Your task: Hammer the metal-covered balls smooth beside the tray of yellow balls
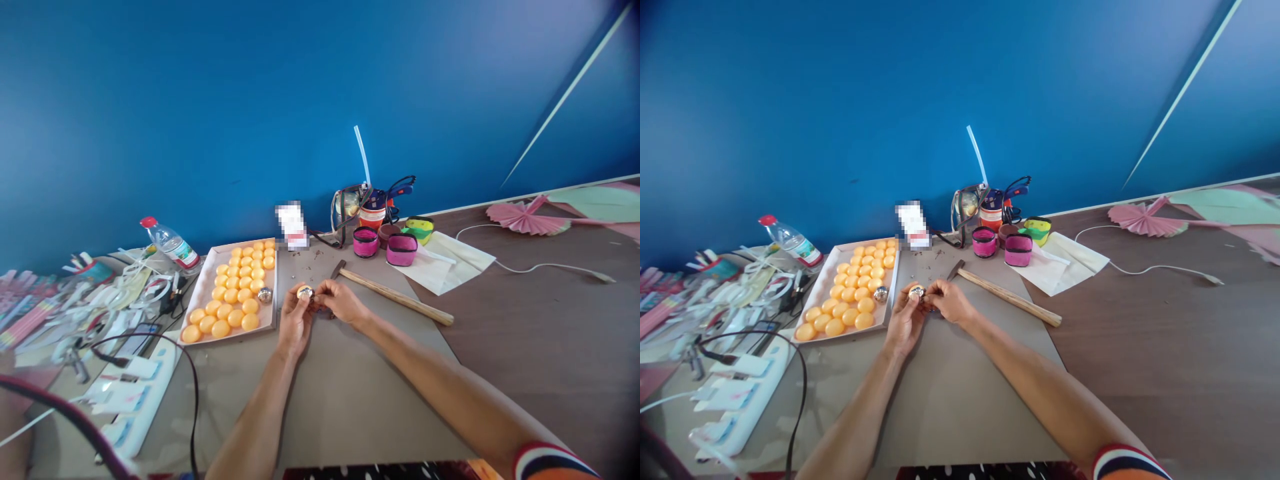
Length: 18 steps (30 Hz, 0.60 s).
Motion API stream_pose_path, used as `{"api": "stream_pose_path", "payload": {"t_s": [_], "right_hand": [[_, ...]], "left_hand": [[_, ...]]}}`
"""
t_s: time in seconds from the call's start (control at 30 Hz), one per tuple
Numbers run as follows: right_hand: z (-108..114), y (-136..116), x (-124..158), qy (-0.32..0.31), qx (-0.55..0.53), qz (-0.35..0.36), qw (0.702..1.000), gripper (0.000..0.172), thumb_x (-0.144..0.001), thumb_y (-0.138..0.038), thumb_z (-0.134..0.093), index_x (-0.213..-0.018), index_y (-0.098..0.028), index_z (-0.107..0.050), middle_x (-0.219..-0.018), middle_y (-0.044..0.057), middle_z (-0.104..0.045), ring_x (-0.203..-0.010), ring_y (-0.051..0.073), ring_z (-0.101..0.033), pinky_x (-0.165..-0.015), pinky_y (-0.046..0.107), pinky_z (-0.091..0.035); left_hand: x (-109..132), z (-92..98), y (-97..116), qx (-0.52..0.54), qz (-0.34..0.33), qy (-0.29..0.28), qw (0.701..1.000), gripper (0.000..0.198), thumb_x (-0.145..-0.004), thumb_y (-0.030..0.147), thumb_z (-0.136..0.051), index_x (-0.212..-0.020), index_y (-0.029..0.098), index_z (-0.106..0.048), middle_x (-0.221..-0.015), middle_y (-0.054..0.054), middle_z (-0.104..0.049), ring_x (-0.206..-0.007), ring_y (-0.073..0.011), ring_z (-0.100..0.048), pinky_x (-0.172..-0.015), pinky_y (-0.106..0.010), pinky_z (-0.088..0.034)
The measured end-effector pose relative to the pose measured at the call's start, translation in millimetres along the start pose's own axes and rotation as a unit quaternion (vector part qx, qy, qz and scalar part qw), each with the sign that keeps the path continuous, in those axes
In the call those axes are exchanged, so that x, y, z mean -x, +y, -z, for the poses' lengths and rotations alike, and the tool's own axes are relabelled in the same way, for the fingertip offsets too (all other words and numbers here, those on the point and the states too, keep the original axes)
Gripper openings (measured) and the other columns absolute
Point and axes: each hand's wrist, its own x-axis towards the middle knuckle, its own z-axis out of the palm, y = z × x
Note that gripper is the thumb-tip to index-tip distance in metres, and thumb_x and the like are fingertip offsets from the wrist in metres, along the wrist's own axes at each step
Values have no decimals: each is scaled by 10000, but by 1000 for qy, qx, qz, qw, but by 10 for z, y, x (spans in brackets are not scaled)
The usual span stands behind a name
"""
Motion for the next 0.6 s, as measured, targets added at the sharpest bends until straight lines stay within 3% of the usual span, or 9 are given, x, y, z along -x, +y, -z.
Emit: {"api": "stream_pose_path", "payload": {"t_s": [0.33,0.5,0.6], "right_hand": [[-2,100,-28,31,54,26,998,115,-632,-246,-586,-635,-185,-488,-548,-54,-521,-512,81,-434,-490,201,-340],[139,18,-78,-36,-36,38,998,203,-707,-384,-563,-703,-186,-516,-530,-63,-468,-488,81,-416,-507,213,-337],[268,12,-125,27,151,97,983,147,-751,-314,-533,-726,-173,-570,-609,-21,-533,-579,109,-479,-582,235,-366]], "left_hand": [[21,-12,-36,-34,-19,4,999,272,-704,229,-689,-960,209,-598,-831,13,-596,-735,-93,-552,-694,-231,-444],[25,-39,47,26,36,-13,999,301,-732,292,-663,-1010,198,-601,-819,-17,-635,-639,-103,-573,-641,-249,-465],[16,-40,78,50,54,-19,997,362,-764,332,-626,-1103,216,-568,-850,-37,-652,-621,-105,-581,-655,-270,-478]]}}
